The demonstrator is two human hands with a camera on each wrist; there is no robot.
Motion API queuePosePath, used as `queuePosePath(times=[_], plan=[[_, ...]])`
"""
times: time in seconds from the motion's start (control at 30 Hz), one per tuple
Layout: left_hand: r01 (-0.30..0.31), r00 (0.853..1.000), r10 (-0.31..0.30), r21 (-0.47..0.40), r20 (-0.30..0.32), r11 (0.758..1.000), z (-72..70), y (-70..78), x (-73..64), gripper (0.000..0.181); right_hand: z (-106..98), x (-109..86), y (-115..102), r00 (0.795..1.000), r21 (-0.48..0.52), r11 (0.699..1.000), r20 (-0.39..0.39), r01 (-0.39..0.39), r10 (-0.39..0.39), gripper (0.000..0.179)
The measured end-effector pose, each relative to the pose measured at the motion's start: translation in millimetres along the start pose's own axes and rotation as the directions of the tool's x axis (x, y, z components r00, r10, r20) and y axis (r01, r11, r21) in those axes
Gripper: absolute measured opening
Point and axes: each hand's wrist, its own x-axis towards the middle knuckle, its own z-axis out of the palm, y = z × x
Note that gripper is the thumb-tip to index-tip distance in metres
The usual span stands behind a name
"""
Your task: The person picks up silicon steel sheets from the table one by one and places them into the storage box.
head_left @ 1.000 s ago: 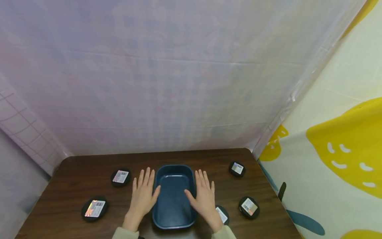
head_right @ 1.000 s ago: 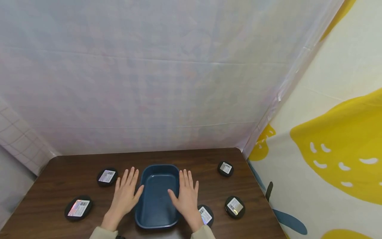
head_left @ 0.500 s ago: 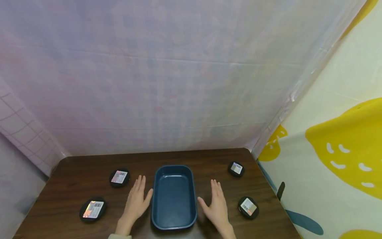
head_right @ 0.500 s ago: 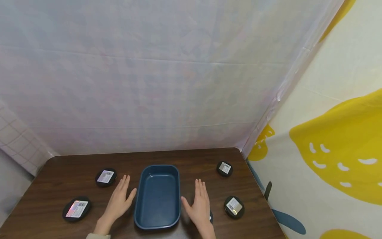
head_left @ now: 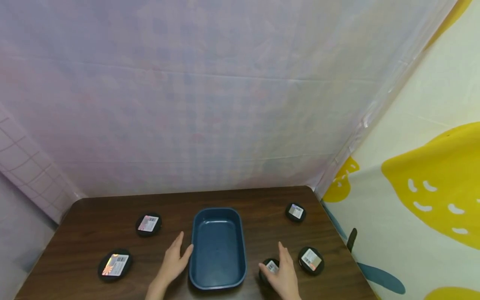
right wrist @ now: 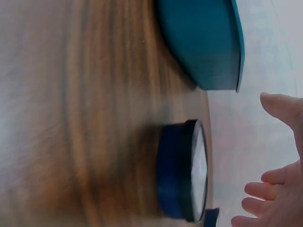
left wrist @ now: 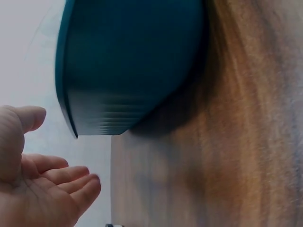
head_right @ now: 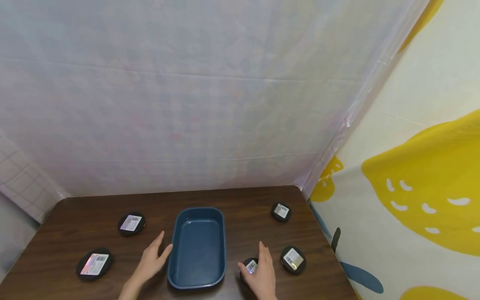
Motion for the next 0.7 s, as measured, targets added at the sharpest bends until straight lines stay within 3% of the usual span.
queuePosePath(times=[0.23, 0.4, 0.57, 0.63, 0.7], plan=[[-0.062, 0.998, 0.063, 0.02, -0.029, 0.998, 5.5, -6.0, -6.1, 0.053, 3, -13.4, 15, 0.999, -0.014, 1.0, 0.047, -0.023, 0.024, 0.096], [-0.04, 0.999, 0.04, -0.002, -0.021, 0.999, 8.7, -9.0, -7.8, 0.05, 5, -19.4, 23, 0.996, -0.031, 0.999, 0.088, -0.03, 0.032, 0.101], [0.078, 0.997, -0.076, -0.1, 0.031, 0.992, 10.7, -9.2, -7.3, 0.046, 4, -22.8, 22, 0.989, -0.02, 0.998, 0.135, -0.059, 0.061, 0.102], [0.168, 0.985, -0.158, -0.171, 0.071, 0.971, 11.8, -7.8, -6.8, 0.046, 2, -23.7, 21, 0.985, -0.016, 0.997, 0.155, -0.078, 0.08, 0.102], [0.261, 0.964, -0.239, -0.244, 0.117, 0.934, 12.8, -5.6, -6.4, 0.046, 1, -24.5, 19, 0.979, -0.023, 0.994, 0.177, -0.104, 0.106, 0.1]])
